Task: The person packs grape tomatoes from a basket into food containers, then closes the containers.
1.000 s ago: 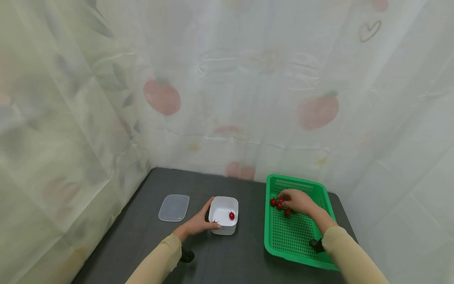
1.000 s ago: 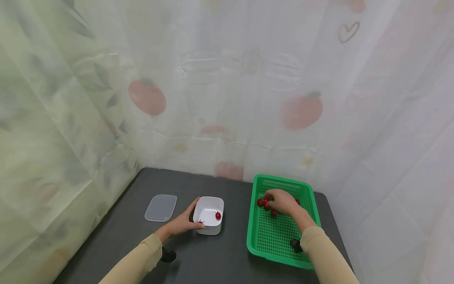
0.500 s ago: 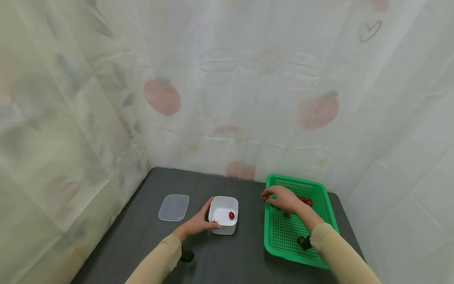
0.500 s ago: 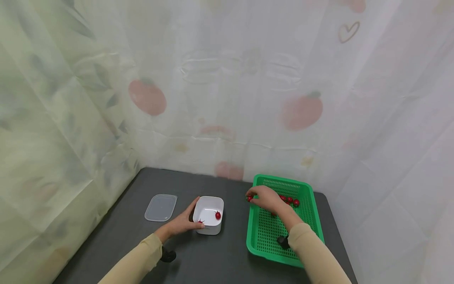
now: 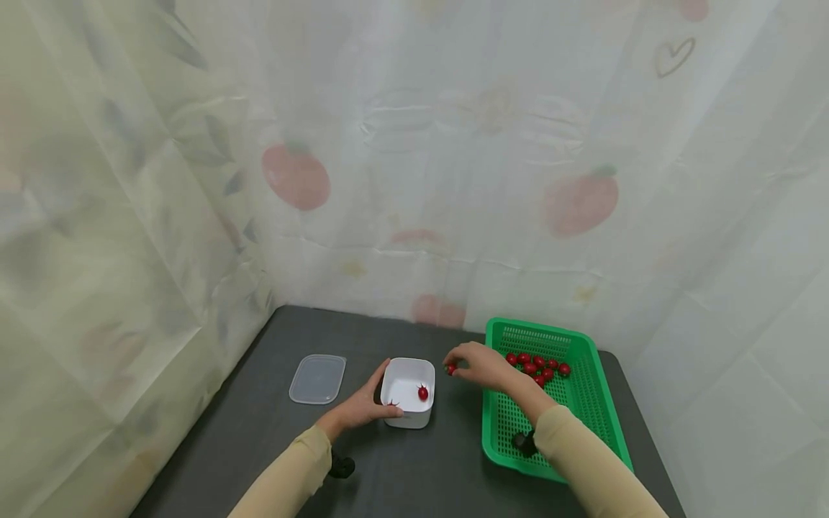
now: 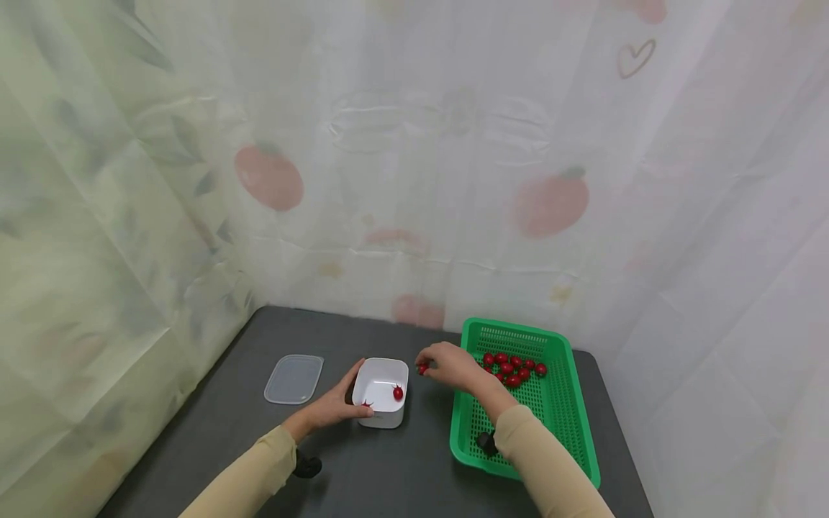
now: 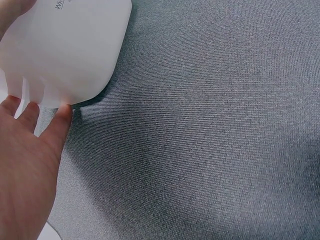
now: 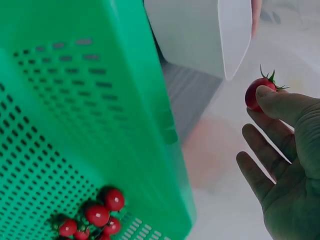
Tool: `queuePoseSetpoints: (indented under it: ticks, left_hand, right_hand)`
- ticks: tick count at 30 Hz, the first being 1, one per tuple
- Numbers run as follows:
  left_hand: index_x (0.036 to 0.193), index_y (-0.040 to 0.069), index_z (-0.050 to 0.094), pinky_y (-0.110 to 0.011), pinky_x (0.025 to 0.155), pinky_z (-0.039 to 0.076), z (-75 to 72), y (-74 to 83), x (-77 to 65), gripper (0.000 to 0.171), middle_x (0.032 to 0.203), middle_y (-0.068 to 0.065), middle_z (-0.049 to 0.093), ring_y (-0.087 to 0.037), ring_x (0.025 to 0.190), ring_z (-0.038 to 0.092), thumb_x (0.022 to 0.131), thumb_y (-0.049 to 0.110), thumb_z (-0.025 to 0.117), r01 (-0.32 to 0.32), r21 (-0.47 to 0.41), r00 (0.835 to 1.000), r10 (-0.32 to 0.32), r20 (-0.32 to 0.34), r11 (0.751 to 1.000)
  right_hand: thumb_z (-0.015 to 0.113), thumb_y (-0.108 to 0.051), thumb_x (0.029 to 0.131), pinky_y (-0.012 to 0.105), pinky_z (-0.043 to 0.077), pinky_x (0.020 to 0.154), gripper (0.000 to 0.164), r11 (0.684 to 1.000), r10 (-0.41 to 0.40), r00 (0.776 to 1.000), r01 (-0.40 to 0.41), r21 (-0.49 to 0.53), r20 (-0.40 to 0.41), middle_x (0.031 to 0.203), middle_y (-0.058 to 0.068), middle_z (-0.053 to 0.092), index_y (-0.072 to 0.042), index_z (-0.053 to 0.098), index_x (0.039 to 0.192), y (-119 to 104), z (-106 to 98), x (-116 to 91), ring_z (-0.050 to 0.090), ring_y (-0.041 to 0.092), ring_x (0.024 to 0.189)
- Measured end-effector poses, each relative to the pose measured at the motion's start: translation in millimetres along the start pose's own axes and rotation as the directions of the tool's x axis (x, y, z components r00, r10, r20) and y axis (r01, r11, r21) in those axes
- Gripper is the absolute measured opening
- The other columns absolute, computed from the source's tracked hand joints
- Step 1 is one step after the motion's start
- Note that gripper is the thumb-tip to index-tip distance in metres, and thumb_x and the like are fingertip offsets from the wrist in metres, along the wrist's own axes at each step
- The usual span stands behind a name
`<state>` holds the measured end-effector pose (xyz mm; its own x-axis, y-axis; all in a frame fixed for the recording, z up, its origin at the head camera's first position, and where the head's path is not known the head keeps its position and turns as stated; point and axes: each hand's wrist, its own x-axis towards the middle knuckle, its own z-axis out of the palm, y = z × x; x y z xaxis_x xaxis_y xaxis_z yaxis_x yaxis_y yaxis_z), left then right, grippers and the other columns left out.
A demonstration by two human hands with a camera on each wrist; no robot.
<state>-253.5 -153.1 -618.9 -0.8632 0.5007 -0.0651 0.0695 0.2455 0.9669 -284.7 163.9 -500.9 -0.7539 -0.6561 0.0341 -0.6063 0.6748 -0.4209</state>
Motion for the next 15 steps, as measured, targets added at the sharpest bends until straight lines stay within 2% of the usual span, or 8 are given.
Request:
queuePoseSetpoints:
  ticks: [5, 9, 15]
  left_hand:
    - [0.165, 0.017, -0.005, -0.058, 0.111, 0.032, -0.3, -2.1, 1.3, 0.116, 0.166, -0.021, 0.013, -0.041, 0.137, 0.034, 0.089, 0.020, 0.082, -0.006, -0.012, 1.000, 0.006, 0.011, 1.000]
    - [0.165, 0.017, -0.006, -0.057, 0.110, 0.033, -0.7, -2.9, 1.4, 0.114, 0.166, -0.021, 0.013, -0.041, 0.136, 0.034, 0.091, 0.017, 0.080, -0.014, -0.016, 1.000, 0.015, 0.019, 1.000]
    - [0.165, 0.020, -0.008, -0.043, 0.103, 0.042, -0.5, -4.0, 1.5, 0.112, 0.166, -0.020, 0.012, -0.042, 0.134, 0.037, 0.093, 0.015, 0.078, -0.008, -0.056, 0.999, 0.011, 0.042, 0.998]
  right_hand:
    - [0.073, -0.013, 0.096, 0.042, 0.051, 0.091, 0.021, 0.999, -0.014, 1.000, 0.015, -0.036, 0.017, 0.108, -0.006, 0.071, -0.018, 0.075, 0.117, -8, 8, 9, 0.063, 0.020, 0.107]
    - [0.073, -0.014, 0.096, 0.042, 0.050, 0.093, 0.021, 0.997, -0.062, 0.998, 0.063, -0.054, 0.020, 0.109, -0.006, 0.072, -0.017, 0.076, 0.117, -16, 13, 17, 0.062, 0.018, 0.106]
    - [0.073, -0.013, 0.096, 0.038, 0.052, 0.090, 0.019, 0.991, -0.111, 0.993, 0.113, -0.066, 0.033, 0.108, -0.006, 0.073, -0.016, 0.077, 0.115, -27, 20, 31, 0.064, 0.016, 0.101]
